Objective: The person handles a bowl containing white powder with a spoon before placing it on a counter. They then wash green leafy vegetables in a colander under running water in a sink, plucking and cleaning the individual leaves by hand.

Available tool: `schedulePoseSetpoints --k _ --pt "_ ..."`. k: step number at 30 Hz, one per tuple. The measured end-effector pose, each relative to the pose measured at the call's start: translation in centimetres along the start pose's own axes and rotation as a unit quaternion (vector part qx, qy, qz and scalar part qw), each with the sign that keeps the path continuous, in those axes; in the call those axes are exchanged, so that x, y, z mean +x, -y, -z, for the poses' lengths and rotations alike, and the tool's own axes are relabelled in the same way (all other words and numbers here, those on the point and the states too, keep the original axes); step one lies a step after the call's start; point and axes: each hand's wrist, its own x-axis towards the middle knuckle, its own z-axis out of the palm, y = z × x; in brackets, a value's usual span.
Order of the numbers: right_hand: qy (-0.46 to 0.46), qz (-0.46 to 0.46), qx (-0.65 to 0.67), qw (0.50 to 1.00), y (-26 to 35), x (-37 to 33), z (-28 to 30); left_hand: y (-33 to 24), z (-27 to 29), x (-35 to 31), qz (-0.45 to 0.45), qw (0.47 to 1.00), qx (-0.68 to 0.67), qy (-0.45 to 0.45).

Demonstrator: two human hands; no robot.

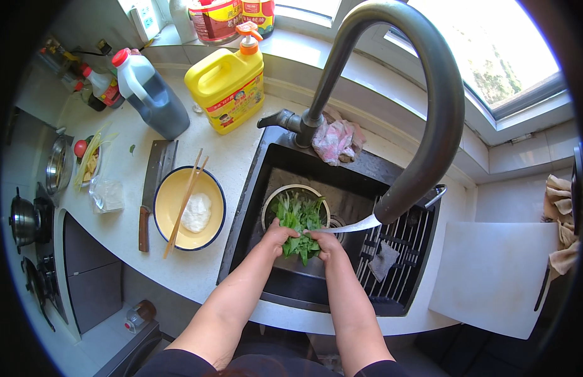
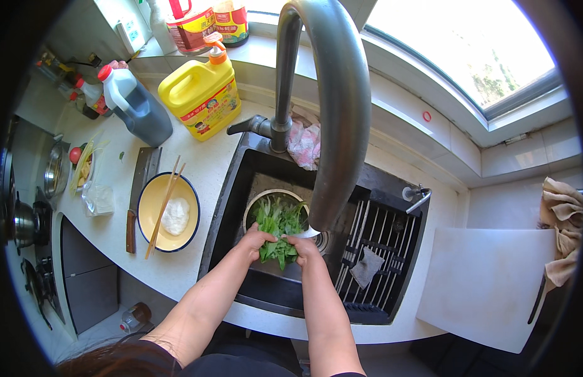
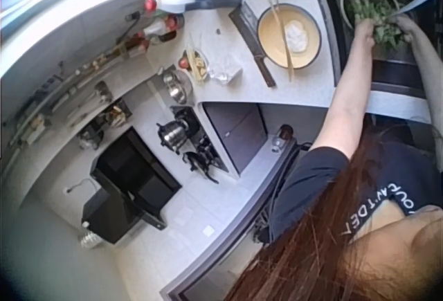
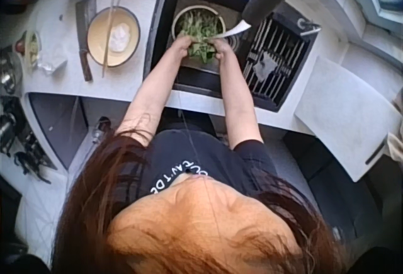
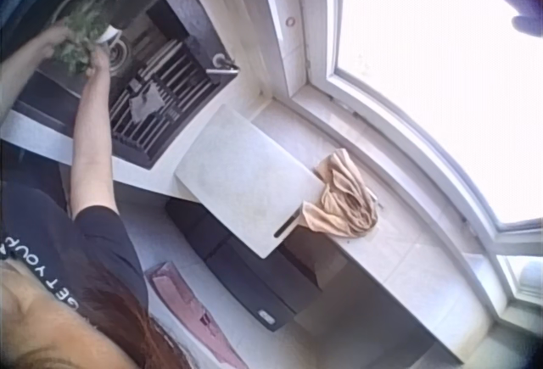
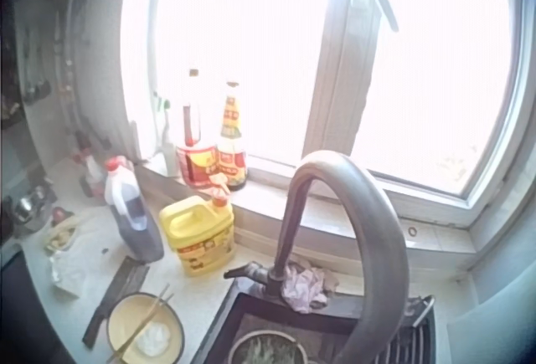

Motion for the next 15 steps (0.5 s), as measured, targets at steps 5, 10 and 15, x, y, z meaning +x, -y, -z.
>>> schedulePoseSetpoints --k 5,10,15 --pt "0.003 -0.002 0.101 0.995 0.7 -0.7 0.5 0.4 2.5 1.2 -0.009 0.999 -0.042 0.007" --pt "-0.004 -0.041 0.124 0.991 1.1 -0.3 1.3 1.1 2.9 2.1 0.018 0.998 -0.053 0.008" --pt "-0.008 -0.054 0.156 0.986 0.5 0.1 1.6 1.2 -0.8 1.8 0.043 0.992 0.015 -0.118"
